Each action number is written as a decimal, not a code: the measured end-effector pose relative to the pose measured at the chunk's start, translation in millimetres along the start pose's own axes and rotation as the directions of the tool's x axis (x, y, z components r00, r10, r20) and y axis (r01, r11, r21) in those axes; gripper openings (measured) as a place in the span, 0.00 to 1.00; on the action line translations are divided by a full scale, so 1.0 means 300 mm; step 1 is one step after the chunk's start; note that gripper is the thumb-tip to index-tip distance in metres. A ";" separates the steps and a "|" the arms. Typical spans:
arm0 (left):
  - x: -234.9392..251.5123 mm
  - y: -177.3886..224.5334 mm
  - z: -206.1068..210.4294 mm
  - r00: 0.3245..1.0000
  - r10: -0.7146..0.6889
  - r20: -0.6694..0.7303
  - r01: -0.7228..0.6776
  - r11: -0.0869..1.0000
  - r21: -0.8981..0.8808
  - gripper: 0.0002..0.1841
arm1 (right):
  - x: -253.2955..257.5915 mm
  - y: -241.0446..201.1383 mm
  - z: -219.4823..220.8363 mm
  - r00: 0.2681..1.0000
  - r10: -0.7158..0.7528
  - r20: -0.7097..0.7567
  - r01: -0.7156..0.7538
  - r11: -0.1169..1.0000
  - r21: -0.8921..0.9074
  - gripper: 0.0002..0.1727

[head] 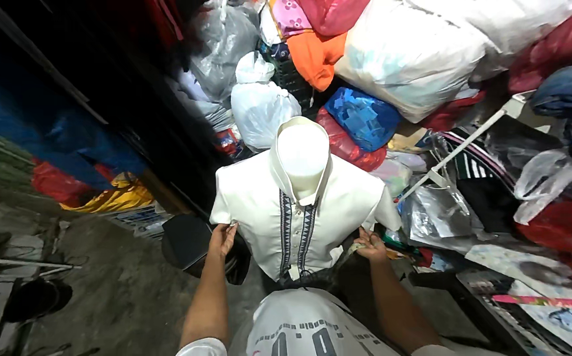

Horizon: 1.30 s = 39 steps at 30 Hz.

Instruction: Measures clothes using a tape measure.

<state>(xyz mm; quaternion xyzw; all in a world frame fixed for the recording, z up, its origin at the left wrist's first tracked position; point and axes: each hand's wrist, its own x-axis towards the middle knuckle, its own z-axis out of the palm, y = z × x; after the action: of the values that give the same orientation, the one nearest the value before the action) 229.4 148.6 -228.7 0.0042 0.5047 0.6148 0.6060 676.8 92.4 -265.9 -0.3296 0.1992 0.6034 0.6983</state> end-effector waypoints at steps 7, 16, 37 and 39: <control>-0.005 -0.036 -0.025 1.000 -0.001 0.007 0.003 0.977 -0.214 0.09 | 0.003 0.001 -0.021 0.998 -0.053 0.025 0.052 0.999 0.009 0.22; -0.017 0.008 -0.003 0.998 -0.028 -0.051 0.016 0.978 -0.210 0.20 | -0.033 -0.031 0.055 0.990 -0.102 -0.096 0.095 0.993 -0.074 0.21; -0.016 0.000 0.001 0.997 -0.071 -0.036 0.062 0.976 -0.211 0.29 | -0.033 -0.064 0.055 0.979 -0.140 -0.146 0.112 0.976 -0.187 0.17; -0.004 -0.003 0.012 0.993 -0.097 -0.074 0.074 0.961 -0.266 0.28 | -0.040 -0.063 0.060 0.978 -0.139 -0.157 0.110 0.977 -0.182 0.17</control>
<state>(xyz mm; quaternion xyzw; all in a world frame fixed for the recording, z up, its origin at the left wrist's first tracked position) 232.5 149.6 -226.6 -0.1244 0.4443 0.6492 0.6047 690.7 95.5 -240.9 -0.4507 0.1835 0.5431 0.6843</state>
